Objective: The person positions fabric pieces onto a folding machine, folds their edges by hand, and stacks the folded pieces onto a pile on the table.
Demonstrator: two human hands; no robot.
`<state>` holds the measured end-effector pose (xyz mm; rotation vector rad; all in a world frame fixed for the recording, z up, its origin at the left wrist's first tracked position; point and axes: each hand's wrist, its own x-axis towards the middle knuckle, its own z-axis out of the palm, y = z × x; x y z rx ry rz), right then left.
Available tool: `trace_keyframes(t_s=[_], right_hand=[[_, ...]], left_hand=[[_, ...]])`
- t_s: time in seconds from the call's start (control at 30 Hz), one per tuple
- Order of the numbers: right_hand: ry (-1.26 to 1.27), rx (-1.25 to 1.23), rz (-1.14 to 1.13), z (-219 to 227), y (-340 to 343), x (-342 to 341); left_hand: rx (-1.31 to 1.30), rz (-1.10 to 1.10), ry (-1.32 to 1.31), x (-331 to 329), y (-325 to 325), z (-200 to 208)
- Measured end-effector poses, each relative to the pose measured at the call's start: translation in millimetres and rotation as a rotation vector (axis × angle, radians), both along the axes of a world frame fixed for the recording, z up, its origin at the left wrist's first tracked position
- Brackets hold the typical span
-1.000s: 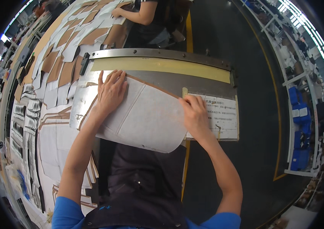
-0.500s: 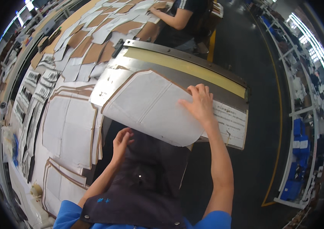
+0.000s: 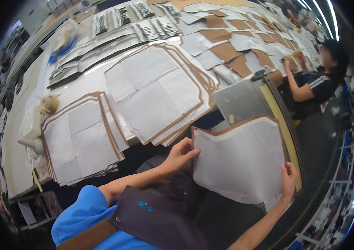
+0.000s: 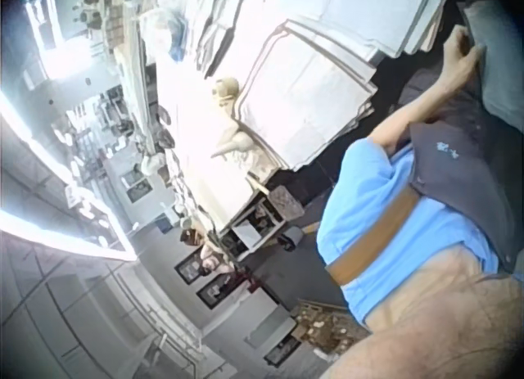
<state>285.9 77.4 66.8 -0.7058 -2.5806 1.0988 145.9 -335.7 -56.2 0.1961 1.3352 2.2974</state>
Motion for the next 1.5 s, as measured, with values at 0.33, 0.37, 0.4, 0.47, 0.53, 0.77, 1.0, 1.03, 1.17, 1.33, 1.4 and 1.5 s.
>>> trace_keyframes(t_s=[0.33,0.37,0.4,0.47,0.53,0.77,1.0,1.03,1.17,1.33,1.4,1.5], right_hand=[[0.054,-0.313,0.338,-2.0,-255.9,-143.5],[0.107,-0.395,0.444,-25.0,-288.8,-159.5],[0.028,-0.442,0.528,-40.8,-321.3,-173.5],[-0.012,-0.634,0.675,-63.7,-399.0,-196.2],[0.081,-0.644,0.76,-94.2,-466.9,-212.5],[0.03,-0.861,0.649,-135.9,-495.2,-203.2],[0.11,-0.959,0.118,-148.7,-320.5,-197.3],[0.108,-0.961,0.115,-148.4,-321.5,-200.4],[0.077,-1.2,0.057,-148.4,-323.1,-204.5],[0.109,-1.108,0.065,-150.9,-329.3,-205.2],[0.109,-1.108,0.054,-148.0,-339.8,-205.2],[0.017,-1.221,0.091,-146.0,-343.5,-202.0]], left_hand=[[-0.624,0.895,0.399,-25.1,-312.8,98.3],[-0.71,0.969,0.398,-24.0,-351.5,108.0],[-0.773,1.016,0.442,-24.3,-388.5,114.7],[-0.825,1.137,0.395,-20.2,-481.4,110.8],[-0.909,1.052,0.344,-14.5,-571.6,102.2],[-1.69,1.131,0.623,-14.3,-652.7,17.8],[-1.041,0.548,0.65,-73.4,-284.6,2.1],[-1.006,0.461,0.614,-67.5,-252.4,2.6],[-1.15,0.305,0.884,-46.4,-197.7,0.7],[-1.118,0.264,0.47,-28.2,-202.0,-14.9],[-0.521,0.329,-0.134,-21.8,-197.6,-25.7],[-0.288,0.405,-0.246,-20.6,-193.6,-30.1]])
